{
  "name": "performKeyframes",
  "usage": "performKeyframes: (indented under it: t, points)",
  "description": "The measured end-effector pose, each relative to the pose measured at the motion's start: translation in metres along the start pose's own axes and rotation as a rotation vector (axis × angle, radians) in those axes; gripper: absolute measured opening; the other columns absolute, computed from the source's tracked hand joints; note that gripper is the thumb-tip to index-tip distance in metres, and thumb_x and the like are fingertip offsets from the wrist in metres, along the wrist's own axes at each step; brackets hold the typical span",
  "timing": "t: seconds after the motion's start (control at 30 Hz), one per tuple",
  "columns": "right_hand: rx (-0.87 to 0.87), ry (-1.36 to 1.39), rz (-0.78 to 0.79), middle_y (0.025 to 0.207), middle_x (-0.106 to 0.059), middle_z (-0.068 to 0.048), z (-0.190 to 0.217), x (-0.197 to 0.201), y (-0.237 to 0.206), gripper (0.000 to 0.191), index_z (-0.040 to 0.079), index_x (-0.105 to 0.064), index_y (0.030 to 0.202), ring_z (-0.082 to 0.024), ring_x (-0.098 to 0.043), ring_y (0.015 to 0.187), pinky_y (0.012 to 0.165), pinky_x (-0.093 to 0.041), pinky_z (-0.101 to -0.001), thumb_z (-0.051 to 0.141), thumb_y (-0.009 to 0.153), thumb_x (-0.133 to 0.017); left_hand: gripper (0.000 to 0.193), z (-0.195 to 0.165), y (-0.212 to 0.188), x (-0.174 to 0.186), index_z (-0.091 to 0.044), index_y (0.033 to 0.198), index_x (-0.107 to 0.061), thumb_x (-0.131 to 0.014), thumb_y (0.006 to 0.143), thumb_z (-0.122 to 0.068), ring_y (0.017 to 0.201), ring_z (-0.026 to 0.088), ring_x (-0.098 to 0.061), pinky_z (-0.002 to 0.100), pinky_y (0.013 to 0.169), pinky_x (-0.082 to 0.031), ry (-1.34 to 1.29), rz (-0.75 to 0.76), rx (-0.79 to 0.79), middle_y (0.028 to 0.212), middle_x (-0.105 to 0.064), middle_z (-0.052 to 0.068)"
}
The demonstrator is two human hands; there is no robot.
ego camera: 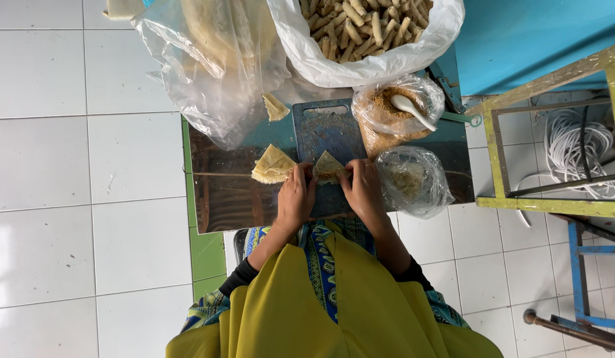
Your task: The person sits at a low table and fills triangular pastry wrappers. They spoon filling from a plastic bag onto a wrapper using a spoon, then fold and press the wrapper closed by hand, setting finished pastries aside and repeating with new wrappers.
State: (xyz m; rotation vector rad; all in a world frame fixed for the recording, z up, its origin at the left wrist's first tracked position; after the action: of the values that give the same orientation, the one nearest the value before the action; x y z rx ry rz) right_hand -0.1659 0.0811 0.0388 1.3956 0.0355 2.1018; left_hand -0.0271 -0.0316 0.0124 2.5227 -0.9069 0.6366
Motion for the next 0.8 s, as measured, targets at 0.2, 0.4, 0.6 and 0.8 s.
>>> performKeyframes:
  t: [0.2,0.4,0.6,0.8]
  points:
    - [-0.144,0.208,0.057,0.092,-0.062,-0.011,-0.012,-0.014,-0.007,0.024,0.003,-0.055,0.104,-0.027,-0.064,0.081,0.073,-0.051,-0.0404,0.007,0.093,-0.076,0.021,-0.005,0.004,0.002,-0.003,0.107,-0.056,-0.068,0.096,-0.016,0.09,0.036,-0.065,0.045,0.075,-0.052,-0.038,0.083,0.073,0.101,-0.063,0.017]
    - [-0.163,0.336,-0.054,0.101,-0.064,-0.013,-0.012,-0.017,-0.017,0.027,0.0,-0.056,0.115,-0.023,-0.067,0.085,0.076,-0.053,-0.036,0.004,0.095,-0.073,0.018,-0.021,0.004,0.004,-0.007,0.102,-0.055,-0.068,0.098,-0.018,0.089,0.034,-0.065,0.044,0.075,-0.052,0.104,-0.056,-0.072,0.094,-0.065,0.012]
    - [-0.15,0.366,-0.101,0.105,-0.064,-0.013,-0.012,-0.02,-0.022,0.026,0.0,-0.056,0.117,-0.023,-0.067,0.088,0.079,-0.053,-0.0352,0.004,0.097,-0.072,0.029,-0.011,0.003,-0.003,-0.002,0.109,-0.051,-0.071,0.096,-0.017,0.084,0.036,-0.066,0.044,0.072,-0.051,0.047,-0.069,0.023,0.091,-0.067,0.014]
    - [-0.139,0.393,-0.159,0.106,-0.064,-0.013,-0.013,-0.023,-0.027,0.031,0.0,-0.056,0.121,-0.022,-0.066,0.091,0.08,-0.054,-0.0341,0.004,0.096,-0.073,0.032,-0.006,-0.002,-0.001,-0.001,0.115,-0.049,-0.07,0.093,-0.01,0.088,0.035,-0.067,0.043,0.074,-0.052,0.001,-0.095,-0.033,0.097,-0.066,0.017]
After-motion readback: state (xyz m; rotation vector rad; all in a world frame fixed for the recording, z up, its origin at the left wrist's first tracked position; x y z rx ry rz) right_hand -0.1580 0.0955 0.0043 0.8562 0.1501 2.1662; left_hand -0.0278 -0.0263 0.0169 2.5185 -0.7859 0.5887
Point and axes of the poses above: each hand's wrist, its own y-axis towards the middle knuckle, its own x-axis out of the back of the hand, z = x × y, the point moved 5 cm from there along y, towards the middle knuckle
